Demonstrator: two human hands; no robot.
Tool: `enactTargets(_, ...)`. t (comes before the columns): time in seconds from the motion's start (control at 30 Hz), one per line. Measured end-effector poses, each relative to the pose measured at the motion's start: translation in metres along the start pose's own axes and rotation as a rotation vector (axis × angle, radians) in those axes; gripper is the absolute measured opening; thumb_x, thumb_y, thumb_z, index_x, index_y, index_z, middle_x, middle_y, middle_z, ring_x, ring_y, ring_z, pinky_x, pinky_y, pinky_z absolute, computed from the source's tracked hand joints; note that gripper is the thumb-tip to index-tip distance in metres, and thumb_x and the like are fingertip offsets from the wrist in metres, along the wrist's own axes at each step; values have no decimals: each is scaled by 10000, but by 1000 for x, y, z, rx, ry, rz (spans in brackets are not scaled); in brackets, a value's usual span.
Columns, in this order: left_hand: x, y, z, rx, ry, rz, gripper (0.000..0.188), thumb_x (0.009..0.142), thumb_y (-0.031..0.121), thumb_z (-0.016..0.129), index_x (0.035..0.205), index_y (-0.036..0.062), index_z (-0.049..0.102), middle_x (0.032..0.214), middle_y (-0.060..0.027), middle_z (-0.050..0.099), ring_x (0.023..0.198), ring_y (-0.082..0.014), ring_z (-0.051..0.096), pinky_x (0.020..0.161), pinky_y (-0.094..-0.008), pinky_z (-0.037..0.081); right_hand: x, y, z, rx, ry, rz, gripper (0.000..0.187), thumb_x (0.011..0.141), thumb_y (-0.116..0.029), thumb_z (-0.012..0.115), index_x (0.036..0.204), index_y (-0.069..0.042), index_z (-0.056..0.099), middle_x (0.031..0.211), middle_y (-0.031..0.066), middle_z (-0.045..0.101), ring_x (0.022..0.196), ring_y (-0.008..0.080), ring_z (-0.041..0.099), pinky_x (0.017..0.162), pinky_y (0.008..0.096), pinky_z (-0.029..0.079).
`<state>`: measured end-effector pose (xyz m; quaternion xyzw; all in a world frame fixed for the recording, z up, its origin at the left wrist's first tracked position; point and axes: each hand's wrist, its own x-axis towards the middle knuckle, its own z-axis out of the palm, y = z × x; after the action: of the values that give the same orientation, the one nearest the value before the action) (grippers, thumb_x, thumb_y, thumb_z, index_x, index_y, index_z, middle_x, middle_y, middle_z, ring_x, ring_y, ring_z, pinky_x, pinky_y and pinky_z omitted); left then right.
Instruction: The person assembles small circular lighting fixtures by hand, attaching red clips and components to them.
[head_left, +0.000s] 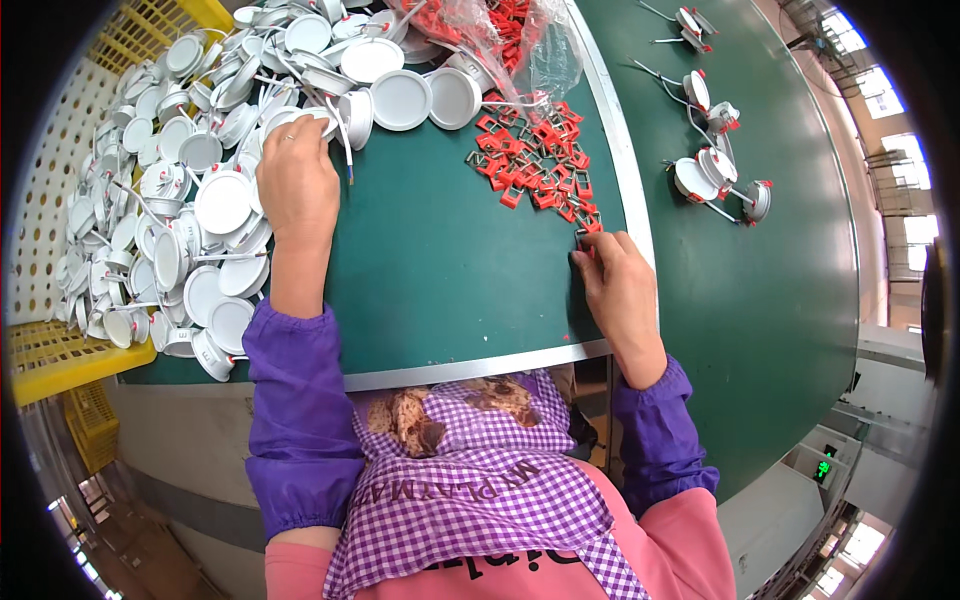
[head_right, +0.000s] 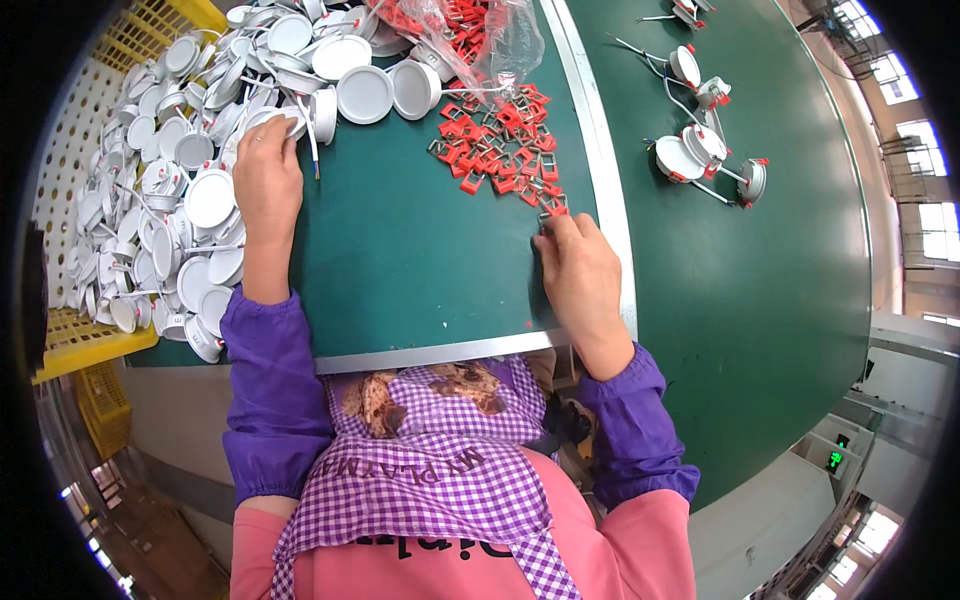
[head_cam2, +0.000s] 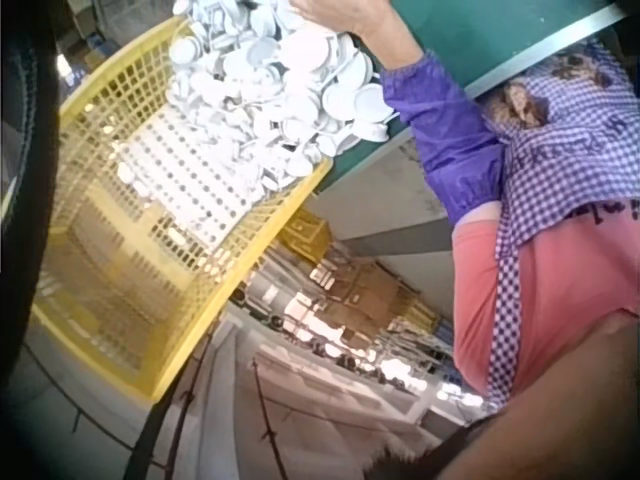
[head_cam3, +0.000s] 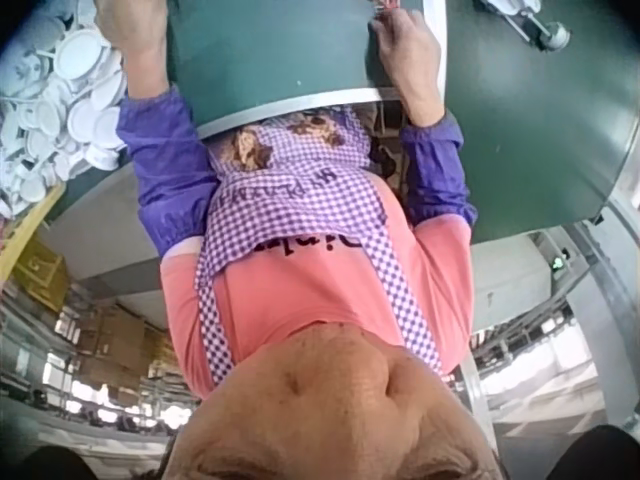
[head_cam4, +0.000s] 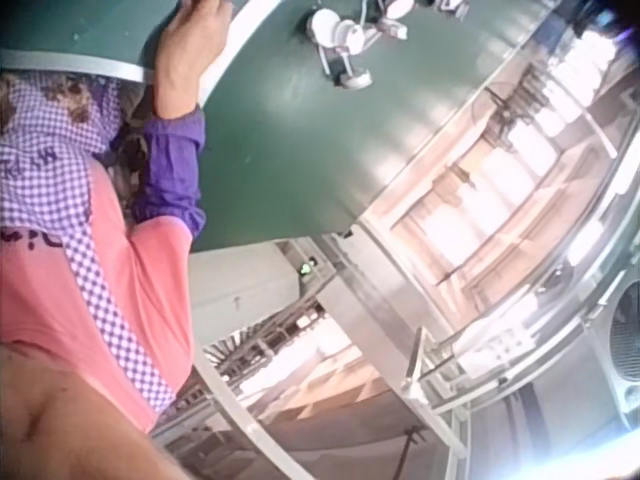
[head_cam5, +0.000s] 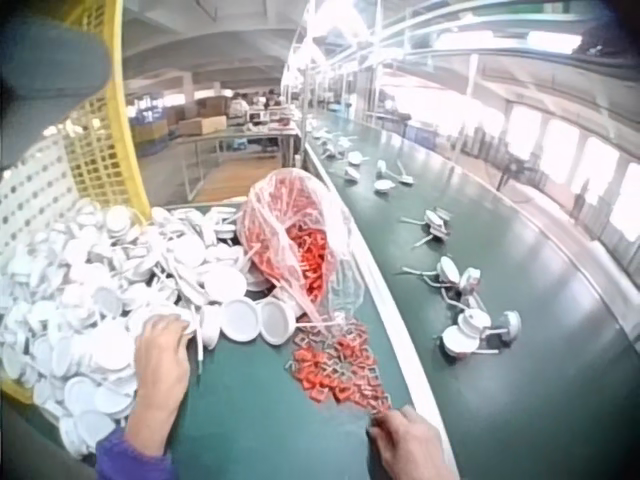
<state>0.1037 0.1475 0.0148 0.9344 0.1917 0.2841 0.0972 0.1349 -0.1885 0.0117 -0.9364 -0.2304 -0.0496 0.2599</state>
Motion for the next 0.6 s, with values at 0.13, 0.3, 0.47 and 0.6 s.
enactTargets(0.13, -3, -3, 5, 246, 179, 153, 361, 756, -26, 572, 1102, 55, 640, 1161, -154, 619, 1129, -343, 528, 963, -430, 426, -2, -5, 1, 28, -75, -109, 129, 790, -61, 647, 911, -33, 609, 813, 130, 554, 768, 318, 585, 657, 416, 474)
enactTargets(0.3, 5, -8, -5, 212, 74, -21, 375, 739, -1, 640, 1103, 83, 671, 1022, -146, 655, 998, -320, 577, 908, -392, 449, -7, -22, 1, -121, -154, -240, 119, 781, -71, 646, 824, -26, 545, 797, 119, 538, 777, 294, 577, 672, 395, 481)
enactTargets(0.47, -8, 33, -66, -517, 292, -259, 259, 807, 70, 699, 1055, 9, 659, 944, -121, 666, 872, -194, 611, 797, -329, 484, -15, -29, 9, -207, -134, -236, 145, 777, -85, 640, 776, -30, 507, 768, 121, 533, 716, 282, 586, 630, 383, 487)
enactTargets(0.6, -40, 71, -84, -1404, 62, -510, 246, 840, 18, 673, 1067, -45, 604, 978, -81, 671, 865, -121, 629, 798, -260, 501, -14, -32, 13, -179, -73, -184, 138, 811, -80, 618, 775, -15, 502, 739, 130, 559, 604, 280, 592, 550, 372, 489)
